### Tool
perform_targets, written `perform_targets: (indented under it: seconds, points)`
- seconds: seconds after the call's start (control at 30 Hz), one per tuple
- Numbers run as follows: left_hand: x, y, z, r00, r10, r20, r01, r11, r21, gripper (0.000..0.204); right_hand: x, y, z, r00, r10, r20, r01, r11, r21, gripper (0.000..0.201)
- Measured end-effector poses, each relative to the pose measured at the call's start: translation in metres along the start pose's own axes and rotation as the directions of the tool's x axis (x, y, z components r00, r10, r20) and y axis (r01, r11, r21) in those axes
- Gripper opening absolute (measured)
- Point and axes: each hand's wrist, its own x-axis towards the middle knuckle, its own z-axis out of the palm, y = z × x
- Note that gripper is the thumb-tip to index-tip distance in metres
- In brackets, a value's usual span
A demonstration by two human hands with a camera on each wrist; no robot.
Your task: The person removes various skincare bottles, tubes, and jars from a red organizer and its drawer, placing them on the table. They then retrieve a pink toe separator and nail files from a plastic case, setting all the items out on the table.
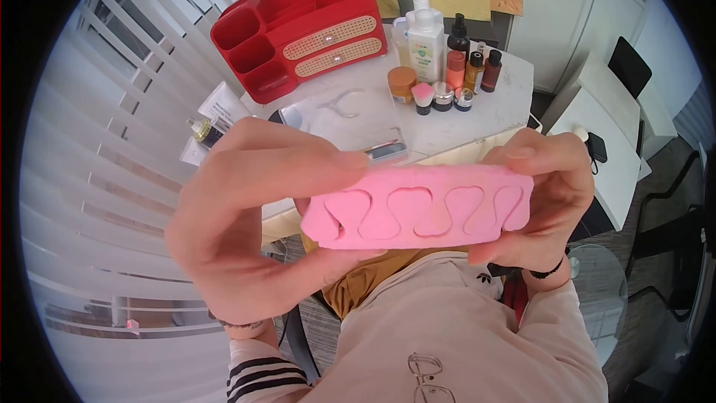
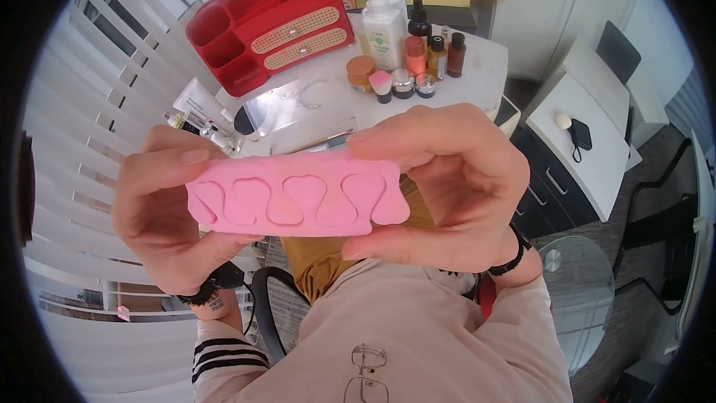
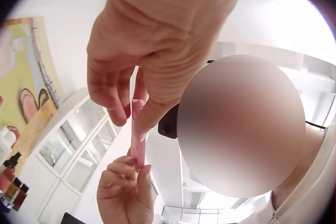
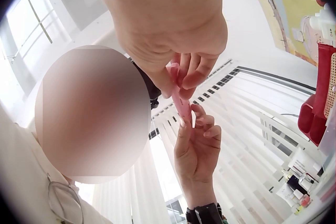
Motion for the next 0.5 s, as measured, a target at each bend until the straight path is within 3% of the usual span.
perform_targets:
  seconds: [0.1, 0.17, 0.27, 0.37, 0.5]
  points:
    - [0.000, -0.001, 0.000, 1.000, 0.015, 0.006, -0.015, 1.000, 0.009, 0.063, 0.000, 0.001, -0.002, 0.999, -0.027, 0.026, 0.028, 0.998, -0.052, 0.077]
    - [-0.001, 0.000, 0.005, 0.999, -0.015, -0.043, 0.012, 0.998, -0.066, 0.069, 0.000, 0.001, -0.002, 1.000, -0.029, 0.011, 0.030, 0.999, -0.030, 0.075]
    - [0.002, 0.006, 0.011, 0.995, -0.076, -0.063, 0.075, 0.997, -0.024, 0.074, 0.000, 0.002, -0.004, 0.997, -0.063, 0.036, 0.065, 0.996, -0.062, 0.075]
    - [0.004, 0.003, 0.014, 1.000, -0.004, -0.024, 0.005, 1.000, 0.012, 0.075, 0.000, 0.002, -0.003, 0.998, -0.047, 0.031, 0.048, 0.999, -0.022, 0.075]
    - [0.006, 0.007, 0.016, 0.999, -0.023, -0.026, 0.023, 1.000, 0.005, 0.068, 0.000, 0.001, 0.001, 0.999, -0.032, 0.023, 0.033, 0.999, -0.004, 0.076]
